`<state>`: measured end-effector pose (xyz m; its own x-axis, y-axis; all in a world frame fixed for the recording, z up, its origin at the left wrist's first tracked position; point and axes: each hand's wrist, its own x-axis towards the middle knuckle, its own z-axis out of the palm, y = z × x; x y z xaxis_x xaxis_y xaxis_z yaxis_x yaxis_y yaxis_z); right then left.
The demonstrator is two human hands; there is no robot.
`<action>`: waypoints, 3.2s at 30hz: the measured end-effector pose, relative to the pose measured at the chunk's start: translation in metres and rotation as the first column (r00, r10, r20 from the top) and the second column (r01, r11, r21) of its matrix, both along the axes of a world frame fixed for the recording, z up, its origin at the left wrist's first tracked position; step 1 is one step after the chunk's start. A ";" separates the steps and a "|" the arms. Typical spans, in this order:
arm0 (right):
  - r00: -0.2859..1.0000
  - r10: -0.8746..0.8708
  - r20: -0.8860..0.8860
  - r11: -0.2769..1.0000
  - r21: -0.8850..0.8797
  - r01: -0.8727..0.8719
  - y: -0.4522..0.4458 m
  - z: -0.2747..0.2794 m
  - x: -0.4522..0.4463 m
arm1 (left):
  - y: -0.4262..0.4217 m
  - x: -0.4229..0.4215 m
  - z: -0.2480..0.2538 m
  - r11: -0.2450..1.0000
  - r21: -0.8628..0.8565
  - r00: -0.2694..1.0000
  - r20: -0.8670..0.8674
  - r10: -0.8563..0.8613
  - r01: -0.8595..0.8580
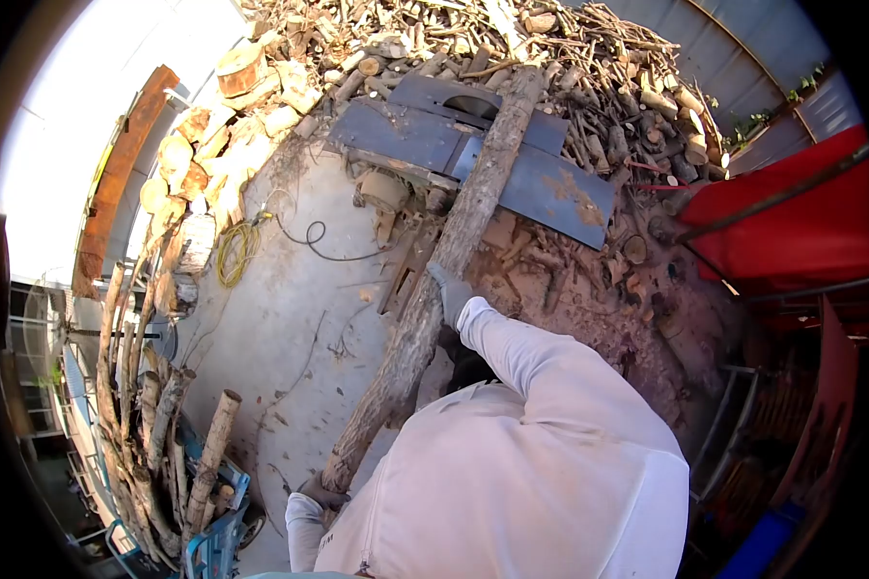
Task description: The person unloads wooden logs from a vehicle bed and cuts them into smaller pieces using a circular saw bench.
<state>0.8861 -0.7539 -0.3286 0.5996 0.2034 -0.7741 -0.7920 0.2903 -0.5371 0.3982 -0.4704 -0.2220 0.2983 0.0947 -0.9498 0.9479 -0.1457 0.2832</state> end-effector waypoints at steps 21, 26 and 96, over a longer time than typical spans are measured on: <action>0.998 0.057 0.030 0.886 -0.463 -0.036 0.011 -0.004 -0.005 | -0.006 0.004 -0.006 0.855 0.456 0.969 -0.100 -0.227 0.248; 0.997 -0.040 0.064 0.956 -0.289 0.057 -0.030 -0.035 0.011 | -0.022 0.012 -0.031 0.827 0.505 0.962 -0.025 -0.273 0.248; 0.718 0.474 0.510 0.856 -0.458 -0.239 -0.032 -0.078 0.094 | -0.077 0.164 0.011 0.889 0.450 0.960 0.200 -0.195 0.086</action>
